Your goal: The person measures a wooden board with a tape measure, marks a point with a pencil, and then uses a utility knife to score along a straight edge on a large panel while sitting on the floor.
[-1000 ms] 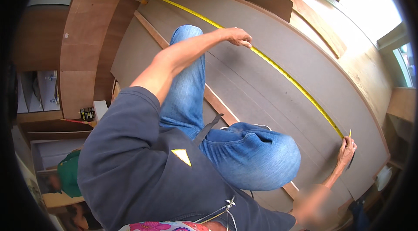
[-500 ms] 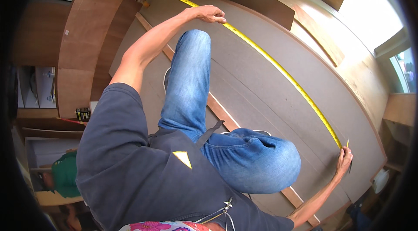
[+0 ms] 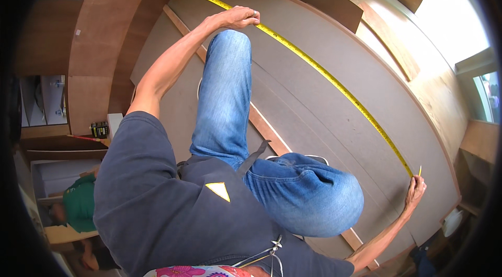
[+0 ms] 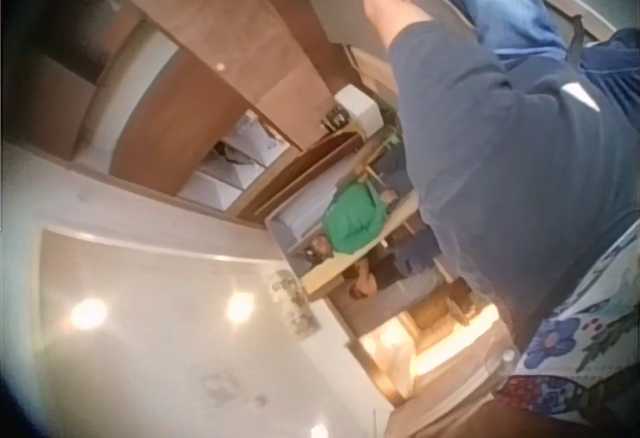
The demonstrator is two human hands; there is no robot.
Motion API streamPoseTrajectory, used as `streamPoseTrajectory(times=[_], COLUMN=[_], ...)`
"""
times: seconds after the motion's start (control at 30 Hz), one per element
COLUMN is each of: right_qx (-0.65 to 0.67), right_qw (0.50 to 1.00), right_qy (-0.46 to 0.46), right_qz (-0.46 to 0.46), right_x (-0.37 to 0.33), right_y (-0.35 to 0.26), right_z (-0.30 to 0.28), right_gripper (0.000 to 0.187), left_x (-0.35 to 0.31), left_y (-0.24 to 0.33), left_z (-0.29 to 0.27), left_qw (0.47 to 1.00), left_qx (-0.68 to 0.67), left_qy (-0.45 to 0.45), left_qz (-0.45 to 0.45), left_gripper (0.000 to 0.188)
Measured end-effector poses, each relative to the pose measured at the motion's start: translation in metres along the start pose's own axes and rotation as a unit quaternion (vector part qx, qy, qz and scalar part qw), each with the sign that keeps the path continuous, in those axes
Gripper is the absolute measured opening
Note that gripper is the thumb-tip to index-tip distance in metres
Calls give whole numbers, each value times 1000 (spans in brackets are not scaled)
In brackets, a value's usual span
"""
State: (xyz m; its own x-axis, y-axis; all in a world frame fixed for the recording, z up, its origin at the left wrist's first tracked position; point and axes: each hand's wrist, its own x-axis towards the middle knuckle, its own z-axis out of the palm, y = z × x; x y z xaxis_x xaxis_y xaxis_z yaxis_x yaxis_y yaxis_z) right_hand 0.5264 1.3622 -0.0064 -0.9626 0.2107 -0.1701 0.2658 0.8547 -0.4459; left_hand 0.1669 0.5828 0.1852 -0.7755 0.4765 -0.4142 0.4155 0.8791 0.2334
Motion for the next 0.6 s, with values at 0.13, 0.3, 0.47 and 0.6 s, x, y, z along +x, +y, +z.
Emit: streamPoseTrajectory(times=[0.13,0.3,0.47,0.6], right_qx=[-10,-24,-29,-39], right_qw=[1000,999,999,999], right_qy=[-12,-14,-17,-10], right_qz=[-1,-24,-23,-33], right_x=[8,13,16,13], right_y=[-8,-12,-14,-6], right_z=[-7,-10,-11,-11], right_gripper=[14,12,11,10], left_x=[-7,-14,-14,-17], left_y=[-9,-12,-16,-13], left_z=[13,24,36,49], left_qw=[999,998,996,993], left_qx=[-32,-47,-72,-113], left_qy=[-1,-19,-22,-5], left_qz=[-14,-31,-39,-43], left_gripper=[32,33,31,31])
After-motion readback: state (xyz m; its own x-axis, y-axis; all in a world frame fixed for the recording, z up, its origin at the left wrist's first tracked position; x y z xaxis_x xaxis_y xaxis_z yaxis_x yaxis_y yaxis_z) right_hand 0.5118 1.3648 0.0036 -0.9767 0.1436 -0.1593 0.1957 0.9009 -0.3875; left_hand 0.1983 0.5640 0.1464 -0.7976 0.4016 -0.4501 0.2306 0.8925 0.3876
